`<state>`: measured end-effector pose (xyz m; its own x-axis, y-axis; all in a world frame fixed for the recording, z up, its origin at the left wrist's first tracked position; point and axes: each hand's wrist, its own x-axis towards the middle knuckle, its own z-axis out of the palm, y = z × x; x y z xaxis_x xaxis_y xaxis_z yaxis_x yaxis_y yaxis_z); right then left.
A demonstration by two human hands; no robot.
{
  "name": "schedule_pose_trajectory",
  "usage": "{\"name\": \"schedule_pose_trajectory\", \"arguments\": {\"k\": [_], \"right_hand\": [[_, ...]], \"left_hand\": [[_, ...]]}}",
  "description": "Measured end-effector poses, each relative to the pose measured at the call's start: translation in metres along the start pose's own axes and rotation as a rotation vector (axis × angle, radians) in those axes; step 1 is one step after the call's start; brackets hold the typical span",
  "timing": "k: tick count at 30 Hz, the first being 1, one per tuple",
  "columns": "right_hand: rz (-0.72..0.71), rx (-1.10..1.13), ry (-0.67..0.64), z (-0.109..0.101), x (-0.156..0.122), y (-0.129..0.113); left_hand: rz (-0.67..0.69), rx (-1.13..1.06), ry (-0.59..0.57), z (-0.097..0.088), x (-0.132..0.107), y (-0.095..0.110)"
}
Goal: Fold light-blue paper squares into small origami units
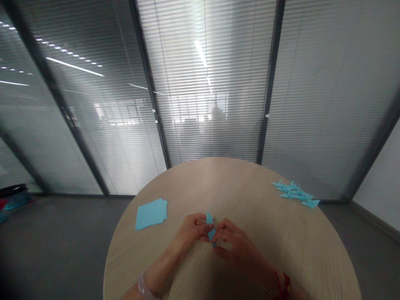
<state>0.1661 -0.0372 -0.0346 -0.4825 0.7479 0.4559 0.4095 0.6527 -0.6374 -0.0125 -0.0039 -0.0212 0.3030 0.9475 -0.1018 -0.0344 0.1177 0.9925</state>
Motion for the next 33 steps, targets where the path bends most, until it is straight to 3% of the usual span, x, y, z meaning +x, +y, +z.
{"name": "schedule_pose_trajectory", "arguments": {"k": [7, 17, 33], "right_hand": [[0.036, -0.003, -0.005, 0.002, 0.0, 0.001], [0.334, -0.084, 0.26, 0.011, 0.003, 0.024], [0.268, -0.062, 0.29, 0.006, 0.006, 0.013]], "left_hand": [[0.018, 0.009, -0.014, -0.001, 0.003, -0.003], [0.054, -0.077, -0.084, 0.009, 0.004, -0.013], [0.145, 0.048, -0.052, 0.012, 0.002, -0.011]]}}
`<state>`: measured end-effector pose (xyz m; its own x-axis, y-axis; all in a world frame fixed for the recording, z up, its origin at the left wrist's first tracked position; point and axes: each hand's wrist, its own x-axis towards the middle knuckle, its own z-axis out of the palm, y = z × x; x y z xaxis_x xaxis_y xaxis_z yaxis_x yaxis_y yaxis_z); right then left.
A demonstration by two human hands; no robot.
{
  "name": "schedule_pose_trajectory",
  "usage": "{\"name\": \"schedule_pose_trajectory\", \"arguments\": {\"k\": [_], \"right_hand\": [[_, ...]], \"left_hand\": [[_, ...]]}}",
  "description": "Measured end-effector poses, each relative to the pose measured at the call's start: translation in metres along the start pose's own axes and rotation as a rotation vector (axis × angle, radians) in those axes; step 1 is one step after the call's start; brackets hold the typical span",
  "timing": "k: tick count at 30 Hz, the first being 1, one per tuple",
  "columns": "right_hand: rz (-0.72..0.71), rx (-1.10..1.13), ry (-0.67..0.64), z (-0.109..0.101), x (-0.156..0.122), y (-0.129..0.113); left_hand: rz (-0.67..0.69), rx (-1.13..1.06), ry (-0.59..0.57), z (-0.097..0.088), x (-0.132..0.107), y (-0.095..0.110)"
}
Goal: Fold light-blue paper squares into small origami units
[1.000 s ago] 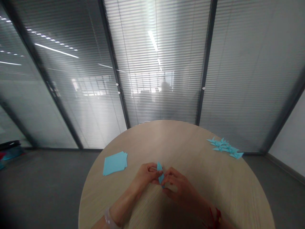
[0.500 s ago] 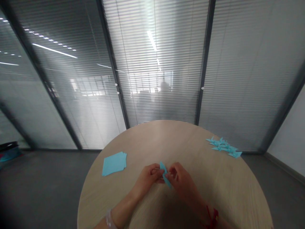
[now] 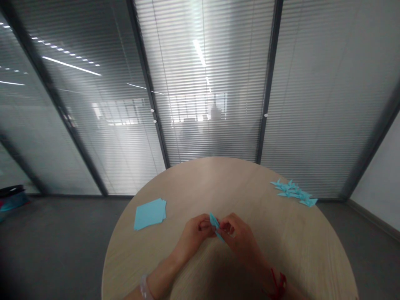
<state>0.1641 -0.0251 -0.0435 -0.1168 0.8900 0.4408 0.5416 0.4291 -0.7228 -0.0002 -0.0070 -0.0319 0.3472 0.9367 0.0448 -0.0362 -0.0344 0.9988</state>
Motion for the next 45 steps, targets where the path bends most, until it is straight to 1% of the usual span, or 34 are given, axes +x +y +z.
{"name": "schedule_pose_trajectory", "arguments": {"k": [3, 6, 12, 16, 19, 21, 24, 29, 32, 37, 41, 45], "right_hand": [[0.006, -0.018, -0.01, 0.001, 0.0, 0.001], [0.008, -0.049, -0.023, 0.002, 0.0, 0.004], [-0.046, -0.19, -0.018, 0.002, -0.002, 0.003], [-0.104, -0.319, -0.046, 0.007, -0.007, -0.001], [-0.157, -0.349, -0.065, 0.012, -0.01, -0.002], [-0.152, -0.332, -0.079, 0.013, -0.011, -0.002], [-0.097, -0.291, -0.101, 0.012, -0.01, -0.002], [-0.051, -0.226, -0.101, 0.008, -0.008, 0.003], [-0.017, -0.13, -0.098, 0.008, -0.007, 0.007], [0.091, 0.048, -0.128, 0.007, -0.002, 0.009], [0.124, 0.167, -0.146, 0.005, 0.001, 0.008], [0.133, 0.251, -0.148, 0.001, 0.001, 0.003]], "left_hand": [[0.009, 0.016, -0.004, 0.0, 0.0, -0.001], [0.036, 0.021, -0.033, 0.002, -0.002, 0.001], [0.079, -0.013, -0.1, 0.006, -0.006, 0.005], [0.076, 0.037, -0.08, 0.007, -0.006, 0.003], [0.079, 0.105, -0.059, 0.006, -0.005, 0.001], [0.088, 0.164, -0.051, 0.004, -0.005, 0.0], [0.115, 0.277, -0.04, 0.003, -0.006, 0.0], [0.168, 0.368, -0.074, 0.003, -0.009, 0.002], [0.159, 0.368, -0.085, 0.003, -0.009, 0.002], [0.118, 0.233, -0.14, 0.001, -0.008, 0.001], [0.126, 0.279, -0.126, 0.001, -0.009, 0.007], [0.135, 0.284, -0.144, 0.002, -0.012, 0.013]]}}
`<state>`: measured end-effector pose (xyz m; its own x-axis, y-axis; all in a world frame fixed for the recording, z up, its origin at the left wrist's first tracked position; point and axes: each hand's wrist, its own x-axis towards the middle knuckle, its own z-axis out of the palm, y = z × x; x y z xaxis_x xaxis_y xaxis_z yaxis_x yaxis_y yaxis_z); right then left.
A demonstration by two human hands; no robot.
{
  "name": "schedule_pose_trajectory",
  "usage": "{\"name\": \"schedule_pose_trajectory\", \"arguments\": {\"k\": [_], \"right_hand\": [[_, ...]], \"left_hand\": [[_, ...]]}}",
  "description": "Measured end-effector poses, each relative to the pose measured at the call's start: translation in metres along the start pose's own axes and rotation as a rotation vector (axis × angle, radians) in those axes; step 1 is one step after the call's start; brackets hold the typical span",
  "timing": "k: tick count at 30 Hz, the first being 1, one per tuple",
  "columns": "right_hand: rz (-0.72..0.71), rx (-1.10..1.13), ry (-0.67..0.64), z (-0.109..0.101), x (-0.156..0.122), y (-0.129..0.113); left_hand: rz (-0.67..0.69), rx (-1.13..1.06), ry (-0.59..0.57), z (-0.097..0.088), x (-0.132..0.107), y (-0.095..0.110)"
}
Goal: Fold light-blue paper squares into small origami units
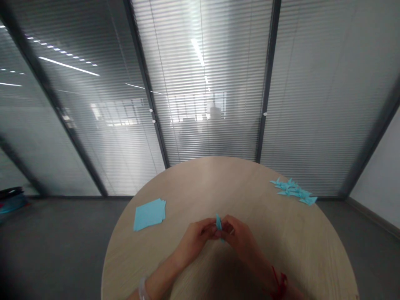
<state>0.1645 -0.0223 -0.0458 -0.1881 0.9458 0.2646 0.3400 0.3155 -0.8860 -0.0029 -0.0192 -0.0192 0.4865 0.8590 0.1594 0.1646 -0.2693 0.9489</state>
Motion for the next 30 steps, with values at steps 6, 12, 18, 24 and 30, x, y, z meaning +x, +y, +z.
{"name": "schedule_pose_trajectory", "arguments": {"k": [6, 12, 18, 24, 30], "right_hand": [[-0.007, 0.049, -0.022, -0.001, 0.0, 0.001], [-0.015, -0.011, 0.056, 0.001, 0.0, 0.004], [0.015, 0.063, 0.077, 0.001, 0.0, 0.0], [0.003, 0.17, 0.067, 0.0, 0.001, -0.001], [0.017, 0.237, 0.09, 0.003, 0.002, 0.006]], "left_hand": [[0.013, 0.042, 0.007, -0.001, 0.001, -0.006], [0.02, -0.034, 0.044, 0.0, 0.002, -0.012], [-0.014, -0.026, 0.179, 0.002, 0.003, -0.009], [-0.043, 0.098, 0.196, 0.001, 0.001, 0.002], [0.21, 0.443, 0.207, 0.003, -0.005, -0.002]]}}
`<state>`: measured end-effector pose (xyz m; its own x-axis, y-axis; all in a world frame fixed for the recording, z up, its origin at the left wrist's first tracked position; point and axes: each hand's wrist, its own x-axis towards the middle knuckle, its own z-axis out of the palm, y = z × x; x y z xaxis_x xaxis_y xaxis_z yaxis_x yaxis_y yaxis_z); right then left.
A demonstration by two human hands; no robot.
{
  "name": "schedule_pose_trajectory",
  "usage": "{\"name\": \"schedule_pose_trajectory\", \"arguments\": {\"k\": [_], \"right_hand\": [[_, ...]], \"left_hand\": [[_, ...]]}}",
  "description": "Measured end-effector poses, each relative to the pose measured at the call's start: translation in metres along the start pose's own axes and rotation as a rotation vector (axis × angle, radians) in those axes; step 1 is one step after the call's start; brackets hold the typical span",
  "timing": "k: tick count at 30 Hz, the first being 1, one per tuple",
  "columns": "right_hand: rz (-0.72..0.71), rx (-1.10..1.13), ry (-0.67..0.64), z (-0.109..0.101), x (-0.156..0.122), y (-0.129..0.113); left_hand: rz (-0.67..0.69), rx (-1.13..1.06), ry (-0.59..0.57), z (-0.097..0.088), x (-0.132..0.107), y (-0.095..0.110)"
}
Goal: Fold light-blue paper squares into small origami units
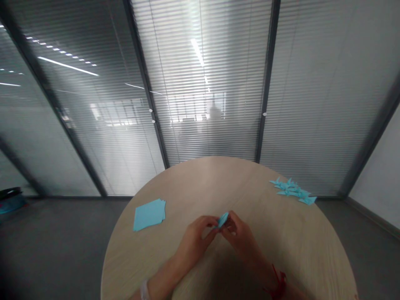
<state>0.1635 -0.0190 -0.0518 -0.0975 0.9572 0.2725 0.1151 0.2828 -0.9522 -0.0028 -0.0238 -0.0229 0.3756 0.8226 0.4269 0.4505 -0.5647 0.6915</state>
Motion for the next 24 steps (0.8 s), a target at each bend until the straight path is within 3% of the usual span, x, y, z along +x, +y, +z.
{"name": "schedule_pose_trajectory", "arguments": {"k": [9, 24], "right_hand": [[0.004, 0.074, 0.068, -0.0008, -0.0015, 0.0032], [-0.036, 0.028, 0.018, -0.0008, -0.0028, -0.0034]], "left_hand": [[0.252, 0.242, 0.048, 0.0002, -0.0054, -0.0014], [0.311, 0.322, 0.068, -0.0045, -0.0039, 0.0033]]}}
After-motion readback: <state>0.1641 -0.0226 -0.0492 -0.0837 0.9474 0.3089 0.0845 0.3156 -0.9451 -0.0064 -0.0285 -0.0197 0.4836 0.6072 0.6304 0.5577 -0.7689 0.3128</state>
